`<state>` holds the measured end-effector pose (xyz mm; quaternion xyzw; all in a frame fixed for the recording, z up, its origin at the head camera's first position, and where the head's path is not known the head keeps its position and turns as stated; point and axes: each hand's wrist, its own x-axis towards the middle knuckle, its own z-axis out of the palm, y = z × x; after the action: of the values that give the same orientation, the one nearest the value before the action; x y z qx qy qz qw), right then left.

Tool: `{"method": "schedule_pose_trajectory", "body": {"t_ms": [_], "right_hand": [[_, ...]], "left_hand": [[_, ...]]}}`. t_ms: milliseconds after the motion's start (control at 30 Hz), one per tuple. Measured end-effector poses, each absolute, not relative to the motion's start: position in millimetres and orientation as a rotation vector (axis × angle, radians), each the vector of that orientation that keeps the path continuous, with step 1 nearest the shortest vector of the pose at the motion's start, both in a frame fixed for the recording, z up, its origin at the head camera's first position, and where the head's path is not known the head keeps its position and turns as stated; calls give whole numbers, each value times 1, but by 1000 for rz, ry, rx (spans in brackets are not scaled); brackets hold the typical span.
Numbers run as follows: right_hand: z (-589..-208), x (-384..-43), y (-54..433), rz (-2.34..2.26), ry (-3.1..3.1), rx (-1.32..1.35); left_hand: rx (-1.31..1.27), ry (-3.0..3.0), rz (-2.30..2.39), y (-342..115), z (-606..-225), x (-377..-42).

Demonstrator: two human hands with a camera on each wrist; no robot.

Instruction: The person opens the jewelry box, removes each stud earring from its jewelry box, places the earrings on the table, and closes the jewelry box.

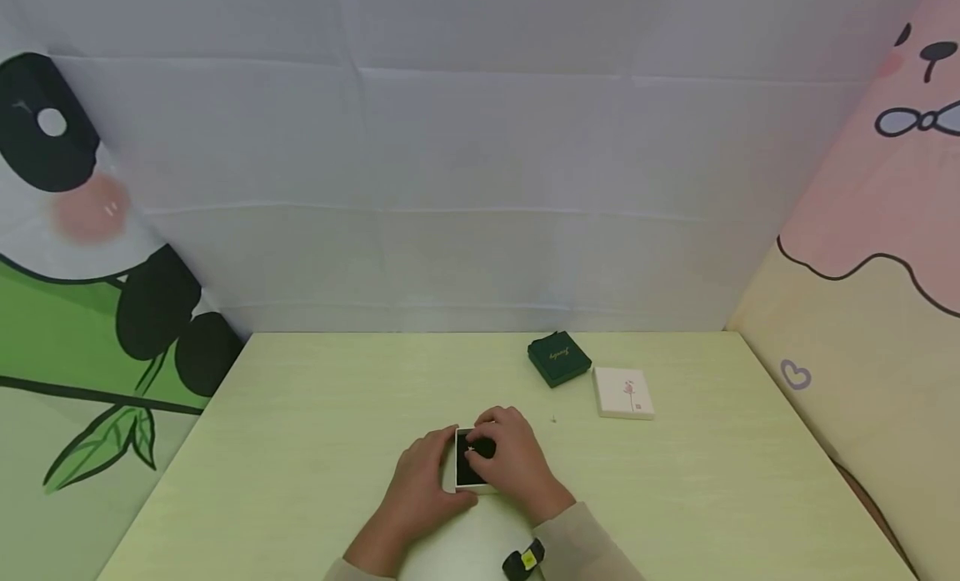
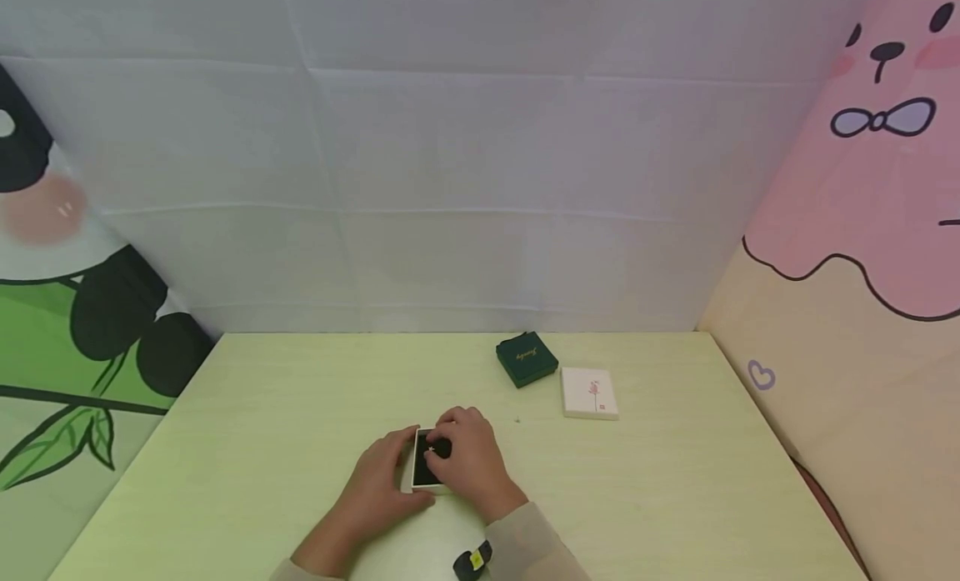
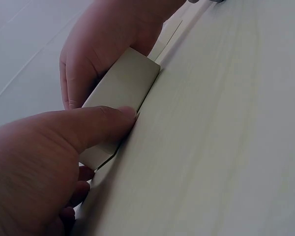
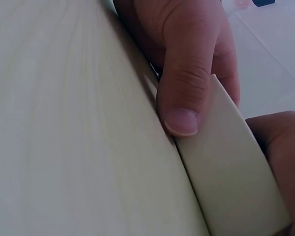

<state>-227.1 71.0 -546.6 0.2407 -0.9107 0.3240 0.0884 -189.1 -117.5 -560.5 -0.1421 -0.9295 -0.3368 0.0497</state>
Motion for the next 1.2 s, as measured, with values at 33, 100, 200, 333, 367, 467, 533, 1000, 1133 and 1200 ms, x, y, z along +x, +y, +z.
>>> {"method": "schedule_pose_trajectory", "body": {"t_ms": [33,100,200,333,367,467,533,1000,1133,1200], "right_hand": [[-547,-227,71,969,-2712,710],[-546,-226,71,976,-2716,699],[-545,-226,71,973,-2725,693],[-544,-226,71,948,-2721,707],[-544,-226,71,946,-2717,710],[-545,-226,71,957,-2716,717],[-546,-226,71,971,-2720,713],[-545,-226,69,982,-2753,665],[-544,-226,68,976,-2762,643],[-544,-226,67,978,-2761,629]], "left_hand": [[-435,-2830,-1024,-118,-561,-189],[-437,-2830,-1025,-117,-561,-190],[-434,-2833,-1028,-117,-562,-191],[-425,-2835,-1028,-117,-563,-192],[-427,-2834,-1025,-117,-563,-192],[-430,-2831,-1021,-117,-563,-191],[-430,-2831,-1023,-118,-562,-191],[-408,-2853,-1047,-117,-561,-190],[-400,-2866,-1049,-117,-561,-189],[-403,-2865,-1054,-117,-561,-189]]}}
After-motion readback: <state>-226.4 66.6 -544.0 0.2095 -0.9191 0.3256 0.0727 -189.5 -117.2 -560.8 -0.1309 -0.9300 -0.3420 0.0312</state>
